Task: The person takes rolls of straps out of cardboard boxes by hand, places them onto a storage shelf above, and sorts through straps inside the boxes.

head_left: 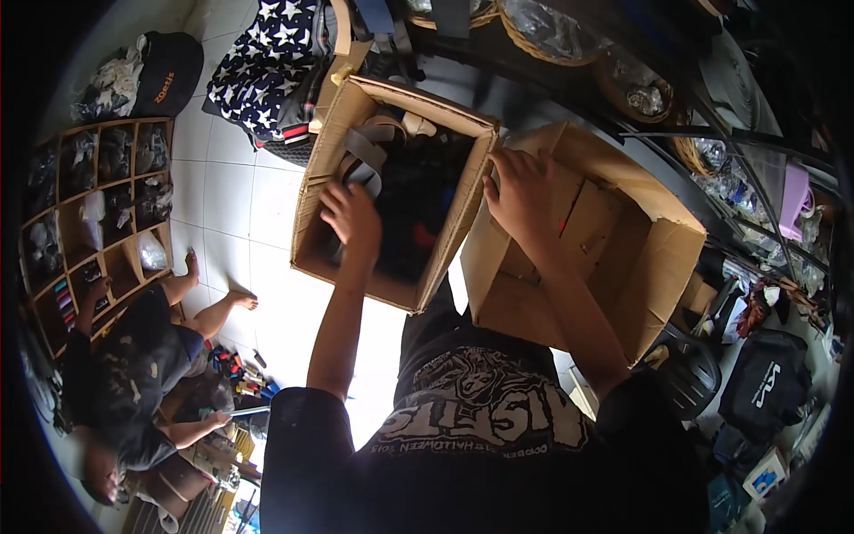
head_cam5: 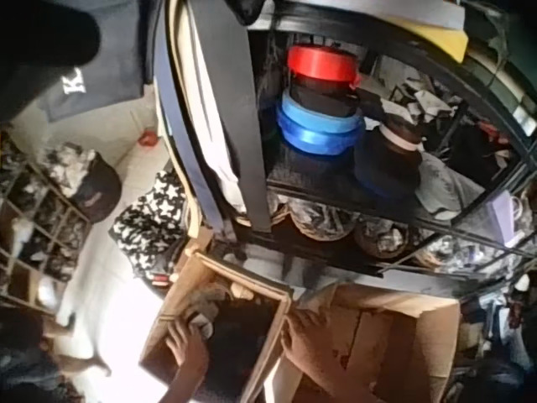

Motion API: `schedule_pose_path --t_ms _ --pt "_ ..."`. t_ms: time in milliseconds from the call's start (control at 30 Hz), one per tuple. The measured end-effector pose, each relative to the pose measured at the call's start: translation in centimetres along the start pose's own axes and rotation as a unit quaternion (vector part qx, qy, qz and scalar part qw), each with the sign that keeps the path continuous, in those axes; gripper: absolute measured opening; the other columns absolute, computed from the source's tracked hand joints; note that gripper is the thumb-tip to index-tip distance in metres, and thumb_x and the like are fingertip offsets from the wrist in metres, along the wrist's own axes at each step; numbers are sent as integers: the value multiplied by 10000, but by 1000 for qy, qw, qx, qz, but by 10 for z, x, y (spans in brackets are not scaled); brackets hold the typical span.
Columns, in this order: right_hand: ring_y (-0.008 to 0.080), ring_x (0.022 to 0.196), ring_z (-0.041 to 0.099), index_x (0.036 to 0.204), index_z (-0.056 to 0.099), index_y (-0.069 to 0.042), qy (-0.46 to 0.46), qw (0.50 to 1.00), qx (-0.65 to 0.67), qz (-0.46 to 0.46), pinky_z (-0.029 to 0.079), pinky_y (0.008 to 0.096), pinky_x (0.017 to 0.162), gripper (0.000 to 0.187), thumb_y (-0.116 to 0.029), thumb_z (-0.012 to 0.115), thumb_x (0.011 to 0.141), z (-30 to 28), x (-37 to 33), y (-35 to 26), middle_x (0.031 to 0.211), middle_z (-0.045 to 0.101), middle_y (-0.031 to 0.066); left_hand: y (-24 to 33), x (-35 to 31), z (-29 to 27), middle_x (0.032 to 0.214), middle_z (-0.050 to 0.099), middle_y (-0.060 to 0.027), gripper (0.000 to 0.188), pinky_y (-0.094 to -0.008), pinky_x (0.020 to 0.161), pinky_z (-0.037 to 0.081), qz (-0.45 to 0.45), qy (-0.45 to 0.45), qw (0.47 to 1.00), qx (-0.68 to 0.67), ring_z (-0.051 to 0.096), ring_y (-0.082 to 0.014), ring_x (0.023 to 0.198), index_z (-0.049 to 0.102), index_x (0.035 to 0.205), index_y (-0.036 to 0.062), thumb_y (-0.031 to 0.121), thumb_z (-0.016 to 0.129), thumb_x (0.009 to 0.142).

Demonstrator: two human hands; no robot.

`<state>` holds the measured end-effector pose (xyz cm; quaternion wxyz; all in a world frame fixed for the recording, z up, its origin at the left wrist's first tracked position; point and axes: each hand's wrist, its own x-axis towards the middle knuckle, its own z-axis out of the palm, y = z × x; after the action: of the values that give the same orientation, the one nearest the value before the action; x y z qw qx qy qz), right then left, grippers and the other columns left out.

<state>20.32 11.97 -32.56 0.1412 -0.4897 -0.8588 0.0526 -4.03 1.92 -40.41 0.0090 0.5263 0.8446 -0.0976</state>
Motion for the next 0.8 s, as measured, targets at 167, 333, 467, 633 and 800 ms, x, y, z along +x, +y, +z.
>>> schedule_pose_path --t_ms 167,333,467,633,800 --pt "209 1035 566 1098 587 -124 -27 999 30 3 268 478 1050 341 -210 686 783 -5 4 -9 1078 622 33 58 -12 30 1058 596 -159 218 -467 746 522 273 -268 882 -276 625 -342 965 644 934 47 73 620 719" --pt "204 1020 572 1075 590 -123 -19 999 34 -18 269 480 1047 333 -200 689 767 -2 4 -11 1056 622 33 57 -11 80 1020 611 -145 211 -449 755 529 300 -294 893 -159 632 -342 936 681 850 66 74 700 639" --pt "196 1007 577 1062 589 -125 -19 1000 23 -6 272 478 1044 325 -196 691 762 -1 0 -1 1042 622 27 48 -7 57 1117 587 -115 462 -543 878 462 242 -294 916 -125 571 -299 1103 634 1055 117 253 785 640" --pt "186 991 581 1049 595 -134 -18 999 36 -14 276 476 1037 315 -196 695 757 -3 3 -7 1021 622 20 14 -20 65 1257 502 -83 672 -587 937 394 214 -190 957 -42 498 -266 1205 524 1220 123 408 778 667" --pt "185 978 576 1005 640 -92 -14 999 33 -21 277 477 1047 253 -187 664 773 0 4 -7 970 613 32 53 -10 47 1290 516 -128 622 -577 930 384 102 -287 952 -23 523 -270 1192 575 1190 106 471 734 712"
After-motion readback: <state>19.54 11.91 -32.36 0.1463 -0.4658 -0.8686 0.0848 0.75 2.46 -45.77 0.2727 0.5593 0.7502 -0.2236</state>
